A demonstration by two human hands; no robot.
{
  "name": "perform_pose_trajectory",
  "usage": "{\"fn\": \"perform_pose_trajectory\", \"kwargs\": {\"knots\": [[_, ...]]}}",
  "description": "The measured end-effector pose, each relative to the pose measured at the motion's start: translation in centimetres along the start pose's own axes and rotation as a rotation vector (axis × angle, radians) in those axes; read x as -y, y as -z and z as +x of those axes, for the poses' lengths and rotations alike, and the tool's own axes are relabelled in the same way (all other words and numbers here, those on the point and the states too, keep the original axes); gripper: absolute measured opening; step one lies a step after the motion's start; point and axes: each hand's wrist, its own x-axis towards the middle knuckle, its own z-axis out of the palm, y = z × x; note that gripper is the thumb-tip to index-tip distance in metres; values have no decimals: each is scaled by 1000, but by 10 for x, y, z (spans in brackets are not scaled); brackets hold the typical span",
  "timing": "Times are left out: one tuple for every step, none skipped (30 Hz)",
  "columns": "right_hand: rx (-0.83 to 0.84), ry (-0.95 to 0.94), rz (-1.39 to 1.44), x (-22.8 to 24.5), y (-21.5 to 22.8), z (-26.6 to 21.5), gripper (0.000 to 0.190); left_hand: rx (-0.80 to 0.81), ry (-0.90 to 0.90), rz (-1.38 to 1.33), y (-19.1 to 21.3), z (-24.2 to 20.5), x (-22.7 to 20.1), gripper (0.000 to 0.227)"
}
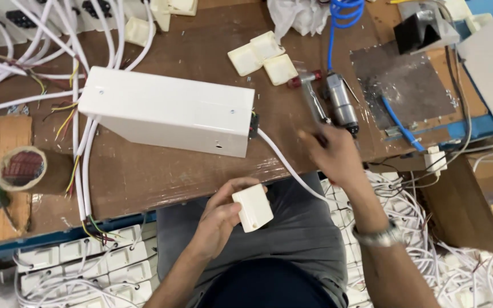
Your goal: The person sits at a workbench and assembles white plastic enclosure boxes. They use a screwdriver to drive screws into the box sides, thread a white cable through an opening, press small white plastic fittings onto the box, and turn the box over to work on other sides.
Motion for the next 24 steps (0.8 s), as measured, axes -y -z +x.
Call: {"fn": "perform_pose_trajectory", "kwargs": {"knots": [[-27, 210, -175, 3, -9, 17, 19, 1, -6, -1, 1, -3, 1, 62], [-55, 415, -354, 6, -16, 34, 19, 6, -9, 0, 2, -5, 1, 62], [-70, 404, -351, 5, -21, 45, 19, 17, 3, 7, 3, -10, 2, 62], [-108, 486, -407, 5, -25, 57, 17, -5, -2, 21, 5, -13, 2, 63], [-146, 568, -465, 4, -28, 71, 18, -28, -7, 35, 6, -14, 2, 63], [-159, 557, -462, 6, -29, 70, 18, -18, 4, 43, 9, -18, 2, 63], [-188, 559, -455, 8, -30, 69, 23, -66, -21, 40, 13, -22, 2, 63], [-209, 563, -447, 10, -33, 68, 29, -123, -47, 33, 16, -28, 4, 63], [-213, 554, -443, 9, -32, 66, 29, -121, -38, 38, 18, -29, 2, 63], [-236, 530, -405, 8, -31, 65, 32, -203, -21, 27, 19, -31, 2, 63], [-259, 507, -368, 7, -30, 63, 34, -286, -4, 16, 20, -33, 1, 63], [-258, 499, -362, 4, -30, 65, 34, -290, 3, 20, 21, -32, 2, 63], [-302, 507, -377, 1, -29, 67, 34, -330, 58, 24, 22, -32, 2, 64], [-349, 514, -394, -2, -28, 68, 33, -367, 114, 29, 23, -31, 3, 64], [-351, 505, -391, -5, -28, 71, 33, -367, 122, 34, 24, -30, 4, 64], [-386, 523, -457, -8, -26, 76, 33, -324, 121, 77, 24, -27, 5, 64], [-421, 540, -524, -11, -24, 80, 33, -281, 120, 119, 24, -25, 5, 64], [-426, 533, -526, -11, -25, 81, 33, -276, 125, 122, 23, -22, 7, 64], [-419, 552, -521, -11, -28, 81, 33, -256, 106, 117, 22, -19, 8, 64], [-410, 576, -514, -9, -31, 83, 33, -240, 81, 112, 21, -16, 8, 64], [-413, 575, -513, -3, -36, 87, 33, -239, 81, 115, 20, -12, 10, 64], [-337, 625, -464, 2, -44, 88, 33, -233, 88, 114, 18, -12, 12, 65], [-260, 673, -415, 8, -52, 89, 32, -227, 94, 114, 17, -12, 14, 65], [-258, 673, -410, 11, -62, 93, 32, -231, 94, 116, 17, -13, 15, 65]]}}
